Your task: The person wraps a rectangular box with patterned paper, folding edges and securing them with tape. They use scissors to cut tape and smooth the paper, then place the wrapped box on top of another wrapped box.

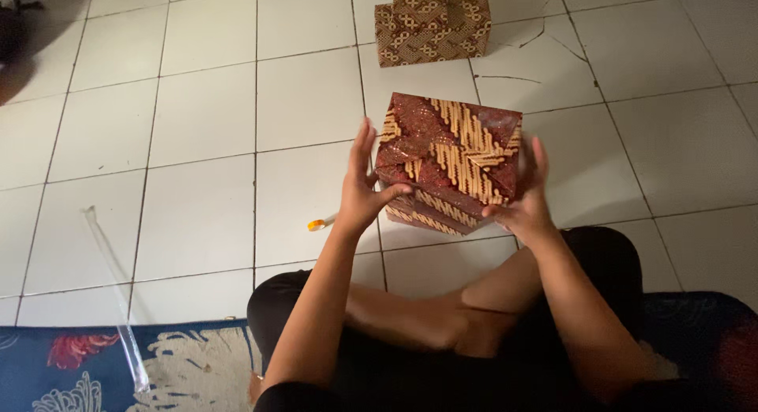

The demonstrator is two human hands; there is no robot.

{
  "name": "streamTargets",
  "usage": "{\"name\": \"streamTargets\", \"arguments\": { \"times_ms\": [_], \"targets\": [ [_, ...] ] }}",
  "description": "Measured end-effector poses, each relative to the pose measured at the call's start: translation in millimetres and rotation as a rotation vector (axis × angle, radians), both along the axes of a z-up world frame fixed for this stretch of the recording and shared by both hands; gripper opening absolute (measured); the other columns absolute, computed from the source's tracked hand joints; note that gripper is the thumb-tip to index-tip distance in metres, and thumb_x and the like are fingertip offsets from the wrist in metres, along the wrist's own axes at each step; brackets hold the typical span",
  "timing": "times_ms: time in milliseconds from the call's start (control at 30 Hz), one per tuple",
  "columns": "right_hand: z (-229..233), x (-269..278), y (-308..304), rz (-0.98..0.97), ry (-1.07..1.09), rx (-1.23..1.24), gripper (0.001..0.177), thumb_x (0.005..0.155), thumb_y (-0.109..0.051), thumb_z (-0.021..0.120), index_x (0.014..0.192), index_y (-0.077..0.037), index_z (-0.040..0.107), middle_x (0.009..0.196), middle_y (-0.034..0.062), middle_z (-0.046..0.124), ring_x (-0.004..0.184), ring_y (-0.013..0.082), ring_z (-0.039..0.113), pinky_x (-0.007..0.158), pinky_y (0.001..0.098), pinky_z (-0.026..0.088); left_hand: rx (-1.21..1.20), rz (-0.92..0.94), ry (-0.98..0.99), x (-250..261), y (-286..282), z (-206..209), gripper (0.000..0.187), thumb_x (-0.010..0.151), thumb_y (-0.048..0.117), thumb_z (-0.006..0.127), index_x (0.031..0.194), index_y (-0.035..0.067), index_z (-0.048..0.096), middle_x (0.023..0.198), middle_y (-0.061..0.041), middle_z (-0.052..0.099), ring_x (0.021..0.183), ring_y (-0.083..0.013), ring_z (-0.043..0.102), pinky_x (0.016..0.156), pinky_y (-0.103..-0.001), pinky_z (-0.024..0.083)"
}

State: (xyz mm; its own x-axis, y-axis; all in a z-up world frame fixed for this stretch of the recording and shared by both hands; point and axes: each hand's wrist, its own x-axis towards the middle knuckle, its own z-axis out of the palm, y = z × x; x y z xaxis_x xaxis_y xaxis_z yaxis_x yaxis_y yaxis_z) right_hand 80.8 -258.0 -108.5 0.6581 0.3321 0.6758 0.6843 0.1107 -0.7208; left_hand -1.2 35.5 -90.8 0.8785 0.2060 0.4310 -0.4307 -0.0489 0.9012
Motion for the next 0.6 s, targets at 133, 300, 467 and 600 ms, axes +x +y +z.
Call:
{"name": "streamTargets", "arguments": {
  "times_ms": [133,300,467,600],
  "targets": [
    [-60,-1,11,0.198,0.609,-0.219,0.086,0.079,-0.044,0.082,0.148,-0.009,0.042,0.142,0.0083,0.057,0.133,0.0248,0.057,0.105,0.0433,0.058,-0.063,-0.085,0.299,3,-8,-37,0.095,0.081,0.019,0.09,0.158,0.006,0.037,0.148,-0.019,0.058,0.135,-0.0291,0.056,0.113,-0.043,0.05],
    [-67,7,25,-0.075,0.741,-0.324,0.07,0.098,-0.035,0.065,0.157,-0.011,0.034,0.133,0.0111,0.06,0.114,0.0266,0.061,0.095,0.0455,0.056,-0.083,0.145,0.47,28,-18,-28,0.096,0.077,0.027,0.086,0.157,0.014,0.034,0.133,-0.014,0.066,0.116,-0.0266,0.069,0.098,-0.04,0.06],
    [-45,-8,48,-0.039,0.962,-0.057,0.075,0.098,-0.031,0.057,0.158,-0.017,0.014,0.136,0.011,0.055,0.116,0.0267,0.065,0.088,0.0483,0.063,0.596,0.414,0.492,98,-6,5,0.076,0.082,0.056,0.077,0.138,0.01,0.054,0.122,-0.014,0.07,0.106,-0.0297,0.072,0.089,-0.043,0.058],
    [-55,-23,51,0.005,1.133,0.103,0.073,0.098,-0.024,0.057,0.159,-0.011,0.02,0.14,0.0216,0.055,0.106,0.0356,0.069,0.086,0.0517,0.062,0.871,0.215,0.62,148,-20,-17,0.066,0.09,0.061,0.067,0.135,0.014,0.057,0.123,-0.011,0.07,0.113,-0.031,0.069,0.097,-0.049,0.054]
  ]
}}
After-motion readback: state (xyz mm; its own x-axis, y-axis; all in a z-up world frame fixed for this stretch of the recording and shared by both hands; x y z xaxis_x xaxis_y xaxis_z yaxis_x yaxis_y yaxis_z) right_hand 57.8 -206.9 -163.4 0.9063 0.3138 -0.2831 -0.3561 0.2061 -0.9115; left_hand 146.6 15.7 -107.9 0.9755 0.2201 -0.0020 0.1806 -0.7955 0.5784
